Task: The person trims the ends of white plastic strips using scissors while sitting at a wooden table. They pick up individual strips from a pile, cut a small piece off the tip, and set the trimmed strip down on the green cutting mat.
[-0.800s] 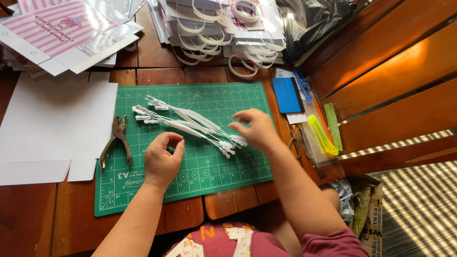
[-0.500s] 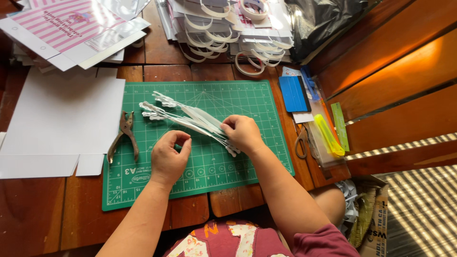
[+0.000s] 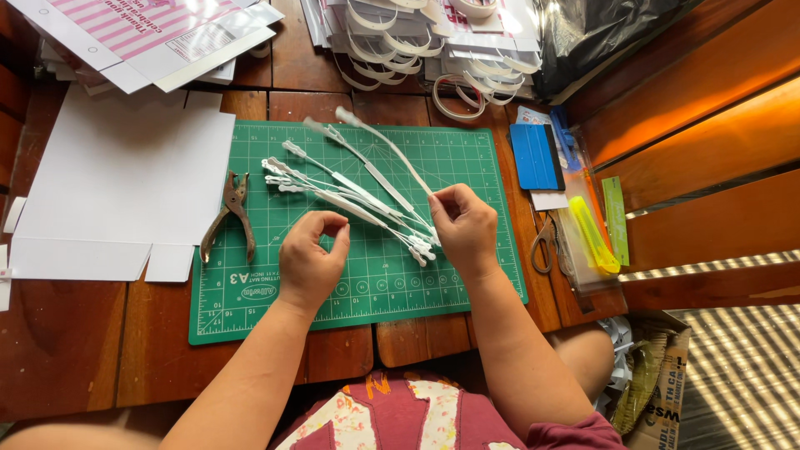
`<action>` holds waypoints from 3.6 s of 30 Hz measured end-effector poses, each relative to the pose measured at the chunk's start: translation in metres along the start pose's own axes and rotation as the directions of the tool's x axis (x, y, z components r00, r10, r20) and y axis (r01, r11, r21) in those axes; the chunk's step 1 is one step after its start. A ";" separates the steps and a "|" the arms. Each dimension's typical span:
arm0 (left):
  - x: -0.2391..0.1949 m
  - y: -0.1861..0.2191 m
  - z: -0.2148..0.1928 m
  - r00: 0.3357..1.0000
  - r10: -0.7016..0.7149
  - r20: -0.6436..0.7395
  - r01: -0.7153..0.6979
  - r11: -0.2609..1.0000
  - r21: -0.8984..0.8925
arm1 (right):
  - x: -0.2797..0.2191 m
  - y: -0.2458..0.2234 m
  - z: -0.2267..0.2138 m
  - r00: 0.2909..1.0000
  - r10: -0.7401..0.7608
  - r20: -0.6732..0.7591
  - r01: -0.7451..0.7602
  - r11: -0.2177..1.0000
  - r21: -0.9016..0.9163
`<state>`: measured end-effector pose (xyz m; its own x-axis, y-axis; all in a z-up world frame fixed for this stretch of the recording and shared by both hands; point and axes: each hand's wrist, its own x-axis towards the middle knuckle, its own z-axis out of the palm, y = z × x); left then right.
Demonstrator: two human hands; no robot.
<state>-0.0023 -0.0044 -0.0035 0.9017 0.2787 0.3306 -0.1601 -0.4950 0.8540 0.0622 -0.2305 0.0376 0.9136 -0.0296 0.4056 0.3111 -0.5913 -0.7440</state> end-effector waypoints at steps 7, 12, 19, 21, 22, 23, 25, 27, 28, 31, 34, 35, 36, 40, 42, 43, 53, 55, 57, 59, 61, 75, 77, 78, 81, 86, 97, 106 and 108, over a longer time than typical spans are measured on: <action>0.017 0.044 0.002 0.972 -0.203 0.119 0.232 0.912 -0.338 | -0.019 -0.043 -0.005 0.999 0.045 0.030 -0.050 0.974 0.219; 0.018 0.079 -0.022 0.973 -0.233 -0.013 0.175 0.764 -0.621 | -0.046 -0.054 -0.006 0.846 0.239 0.477 -0.469 0.759 0.452; 0.018 0.072 -0.048 0.976 -0.209 -0.060 0.123 0.757 -0.641 | -0.074 -0.053 -0.012 0.724 0.261 0.638 -0.607 0.681 0.409; 0.014 0.073 -0.051 0.987 -0.155 -0.037 0.098 0.773 -0.627 | -0.080 -0.050 -0.013 0.688 0.274 0.672 -0.658 0.627 0.418; 0.014 0.071 -0.051 0.987 -0.156 -0.038 0.099 0.774 -0.626 | -0.079 -0.053 -0.014 0.686 0.274 0.674 -0.659 0.626 0.417; 0.013 0.070 -0.050 0.990 -0.135 -0.046 0.077 0.773 -0.629 | -0.079 -0.055 -0.015 0.678 0.268 0.684 -0.664 0.621 0.416; 0.012 0.070 -0.050 0.992 -0.115 -0.053 0.056 0.772 -0.633 | -0.080 -0.056 -0.017 0.670 0.263 0.694 -0.670 0.616 0.414; 0.011 0.073 -0.053 0.995 -0.092 -0.038 0.046 0.766 -0.641 | -0.080 -0.055 -0.017 0.667 0.257 0.699 -0.667 0.624 0.407; 0.011 0.073 -0.053 0.995 -0.091 -0.037 0.046 0.766 -0.641 | -0.081 -0.058 -0.018 0.668 0.257 0.698 -0.667 0.624 0.408; 0.012 0.071 -0.053 0.998 -0.067 -0.011 0.043 0.744 -0.666 | -0.084 -0.061 -0.017 0.687 0.229 0.690 -0.654 0.610 0.448; 0.012 0.068 -0.052 0.998 -0.056 0.027 0.058 0.693 -0.718 | -0.089 -0.055 -0.013 0.700 0.191 0.688 -0.640 0.596 0.485; 0.012 0.068 -0.053 0.997 -0.064 0.051 0.081 0.670 -0.738 | -0.090 -0.053 -0.012 0.705 0.181 0.685 -0.631 0.601 0.491; 0.012 0.069 -0.054 0.995 -0.071 0.076 0.104 0.646 -0.756 | -0.092 -0.050 -0.011 0.711 0.171 0.682 -0.622 0.605 0.496; 0.012 0.069 -0.052 0.992 -0.074 0.103 0.127 0.638 -0.760 | -0.096 -0.053 -0.009 0.715 0.166 0.679 -0.619 0.602 0.504; 0.013 0.069 -0.050 0.992 -0.109 0.069 0.124 0.657 -0.743 | -0.101 -0.051 -0.005 0.784 0.202 0.587 -0.570 0.608 0.553; 0.013 0.070 -0.047 0.992 -0.108 0.071 0.125 0.656 -0.744 | -0.100 -0.060 -0.006 0.785 0.203 0.585 -0.569 0.608 0.553; 0.011 0.039 -0.017 0.889 -0.403 0.219 0.416 0.509 -0.754 | -0.043 -0.032 -0.068 0.970 -0.011 0.242 0.017 1.000 -0.025; 0.006 0.039 -0.015 0.867 -0.397 0.300 0.481 0.510 -0.713 | -0.033 0.019 -0.100 0.985 0.062 0.163 -0.018 0.966 -0.258; 0.001 0.036 -0.011 0.826 -0.401 0.396 0.559 0.488 -0.671 | -0.030 0.082 -0.135 0.957 0.283 0.056 -0.187 0.755 -0.628; -0.001 0.029 -0.005 0.826 -0.400 0.398 0.560 0.499 -0.661 | -0.034 0.134 -0.152 0.935 0.353 0.020 -0.244 0.687 -0.685; 0.000 0.023 -0.001 0.828 -0.399 0.395 0.558 0.511 -0.653 | -0.038 0.160 -0.162 0.910 0.414 -0.019 -0.294 0.613 -0.734; 0.014 0.032 -0.008 0.853 -0.306 0.423 0.521 0.459 -0.719 | -0.045 0.163 -0.153 0.854 0.517 -0.067 -0.380 0.530 -0.759; 0.016 0.035 -0.010 0.858 -0.307 0.412 0.513 0.460 -0.725 | -0.045 0.154 -0.150 0.857 0.509 -0.080 -0.394 0.547 -0.738; 0.016 0.036 -0.011 0.861 -0.306 0.407 0.508 0.457 -0.730 | -0.045 0.150 -0.149 0.858 0.505 -0.099 -0.412 0.560 -0.719; 0.016 0.043 -0.014 0.861 -0.326 0.389 0.506 0.482 -0.716 | -0.045 0.159 -0.151 0.823 0.556 -0.112 -0.456 0.532 -0.714; 0.013 0.054 -0.019 0.895 -0.282 0.346 0.446 0.536 -0.717 | -0.037 0.125 -0.146 0.800 0.586 -0.128 -0.486 0.510 -0.710; 0.010 0.064 -0.023 0.943 -0.242 0.229 0.332 0.628 -0.704 | -0.043 0.127 -0.172 0.677 0.729 0.099 -0.736 0.673 0.073; 0.015 0.049 -0.011 0.919 -0.327 0.218 0.382 0.612 -0.692 | -0.058 0.086 -0.198 0.512 0.775 0.370 -0.848 0.390 0.358; 0.016 0.047 -0.010 0.906 -0.355 0.232 0.408 0.586 -0.700 | -0.065 0.069 -0.199 0.483 0.765 0.425 -0.865 0.343 0.366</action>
<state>0.0006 -0.0151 0.0463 0.9666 0.2372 -0.0965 -0.0066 0.3997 0.9166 -0.0279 -0.4294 0.0652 0.7908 -0.1240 -0.5995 -0.5881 0.1178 -0.8002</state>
